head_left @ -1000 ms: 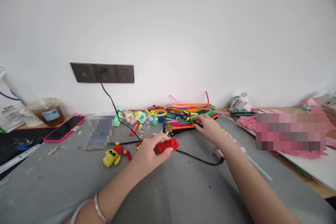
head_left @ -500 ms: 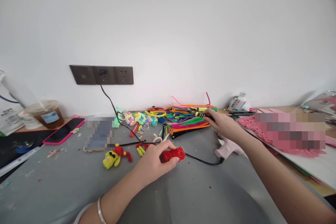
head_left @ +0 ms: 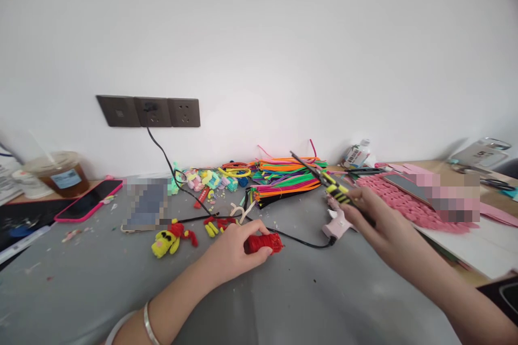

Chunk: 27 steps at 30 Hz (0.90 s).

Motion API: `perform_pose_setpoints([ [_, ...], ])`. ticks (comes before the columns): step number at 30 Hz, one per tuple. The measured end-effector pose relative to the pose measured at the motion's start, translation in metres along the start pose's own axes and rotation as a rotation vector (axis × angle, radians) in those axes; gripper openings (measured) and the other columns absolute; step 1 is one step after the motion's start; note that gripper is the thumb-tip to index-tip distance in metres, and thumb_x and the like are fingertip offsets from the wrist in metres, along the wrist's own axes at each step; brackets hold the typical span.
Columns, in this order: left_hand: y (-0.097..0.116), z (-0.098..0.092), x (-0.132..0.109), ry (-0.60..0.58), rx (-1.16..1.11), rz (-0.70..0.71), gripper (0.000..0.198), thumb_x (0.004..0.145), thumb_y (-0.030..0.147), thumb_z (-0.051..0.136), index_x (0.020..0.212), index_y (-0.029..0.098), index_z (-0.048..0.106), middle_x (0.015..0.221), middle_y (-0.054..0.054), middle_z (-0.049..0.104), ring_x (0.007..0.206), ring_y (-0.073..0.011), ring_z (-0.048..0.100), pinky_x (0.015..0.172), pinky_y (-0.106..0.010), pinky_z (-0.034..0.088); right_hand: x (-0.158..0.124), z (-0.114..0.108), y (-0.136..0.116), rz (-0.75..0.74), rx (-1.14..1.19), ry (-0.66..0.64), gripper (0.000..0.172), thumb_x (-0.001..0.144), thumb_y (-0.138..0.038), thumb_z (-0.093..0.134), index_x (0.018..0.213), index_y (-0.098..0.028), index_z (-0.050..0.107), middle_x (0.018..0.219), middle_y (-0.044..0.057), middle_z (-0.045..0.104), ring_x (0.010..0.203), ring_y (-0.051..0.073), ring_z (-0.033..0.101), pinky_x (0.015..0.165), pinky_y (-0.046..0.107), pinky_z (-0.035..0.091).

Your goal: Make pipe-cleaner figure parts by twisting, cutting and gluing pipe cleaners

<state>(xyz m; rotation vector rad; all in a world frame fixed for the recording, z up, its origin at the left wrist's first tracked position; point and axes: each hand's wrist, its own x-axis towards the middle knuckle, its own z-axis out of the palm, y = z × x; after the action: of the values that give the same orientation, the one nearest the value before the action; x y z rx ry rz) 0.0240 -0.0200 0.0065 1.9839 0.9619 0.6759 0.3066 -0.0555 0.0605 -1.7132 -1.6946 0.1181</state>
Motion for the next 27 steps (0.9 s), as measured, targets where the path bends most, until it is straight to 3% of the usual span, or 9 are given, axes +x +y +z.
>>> perform_pose_setpoints([
  [2, 0.0, 0.0, 0.0, -0.015, 0.011, -0.001, 0.02, 0.081, 0.037, 0.06, 0.093, 0.024, 0.068, 0.057, 0.005, 0.058, 0.05, -0.0127, 0.05, 0.05, -0.021, 0.037, -0.03, 0.005, 0.006, -0.036, 0.013, -0.089, 0.034, 0.089, -0.06, 0.045, 0.087, -0.026, 0.05, 0.064, 0.001, 0.061, 0.052, 0.019, 0.053, 0.051, 0.027, 0.043],
  [5, 0.002, 0.0, 0.0, -0.034, 0.029, -0.029, 0.022, 0.082, 0.036, 0.058, 0.098, 0.025, 0.068, 0.057, 0.005, 0.057, 0.05, -0.0129, 0.049, 0.049, -0.021, 0.034, -0.073, 0.018, 0.017, -0.045, 0.039, -0.104, 0.025, 0.091, -0.051, 0.05, 0.096, -0.026, 0.052, 0.077, 0.004, 0.068, 0.062, 0.02, 0.065, 0.057, 0.025, 0.051],
  [7, 0.004, 0.0, 0.0, -0.063, 0.058, -0.061, 0.023, 0.083, 0.036, 0.057, 0.1, 0.025, 0.067, 0.058, 0.005, 0.056, 0.049, -0.0127, 0.047, 0.048, -0.022, 0.031, -0.095, 0.028, 0.022, -0.045, 0.046, -0.164, 0.021, 0.093, -0.045, 0.049, 0.103, -0.027, 0.052, 0.076, 0.002, 0.068, 0.06, 0.018, 0.065, 0.054, 0.023, 0.051],
  [10, 0.006, 0.001, 0.0, -0.09, 0.14, -0.077, 0.025, 0.083, 0.036, 0.057, 0.103, 0.025, 0.067, 0.059, 0.005, 0.054, 0.052, -0.0137, 0.048, 0.05, -0.023, 0.031, -0.115, 0.039, 0.021, -0.037, 0.082, -0.223, 0.015, 0.095, -0.041, 0.046, 0.098, -0.028, 0.052, 0.073, 0.0, 0.067, 0.057, 0.017, 0.065, 0.053, 0.02, 0.052],
  [16, 0.005, 0.001, 0.0, -0.086, 0.257, -0.079, 0.031, 0.082, 0.039, 0.057, 0.108, 0.026, 0.068, 0.063, 0.002, 0.056, 0.063, -0.0181, 0.055, 0.059, -0.025, 0.035, -0.122, 0.047, 0.017, -0.036, 0.111, -0.239, 0.015, 0.097, -0.04, 0.044, 0.096, -0.027, 0.05, 0.08, 0.002, 0.07, 0.061, 0.015, 0.068, 0.058, 0.019, 0.054],
  [27, 0.007, -0.003, 0.002, -0.121, 0.19, -0.112, 0.03, 0.085, 0.041, 0.055, 0.109, 0.027, 0.067, 0.058, 0.006, 0.047, 0.055, -0.0138, 0.047, 0.055, -0.024, 0.031, -0.122, 0.044, 0.022, -0.011, 0.091, -0.365, 0.016, 0.1, -0.041, 0.041, 0.098, -0.027, 0.048, 0.082, 0.002, 0.069, 0.066, 0.016, 0.07, 0.061, 0.019, 0.052],
])
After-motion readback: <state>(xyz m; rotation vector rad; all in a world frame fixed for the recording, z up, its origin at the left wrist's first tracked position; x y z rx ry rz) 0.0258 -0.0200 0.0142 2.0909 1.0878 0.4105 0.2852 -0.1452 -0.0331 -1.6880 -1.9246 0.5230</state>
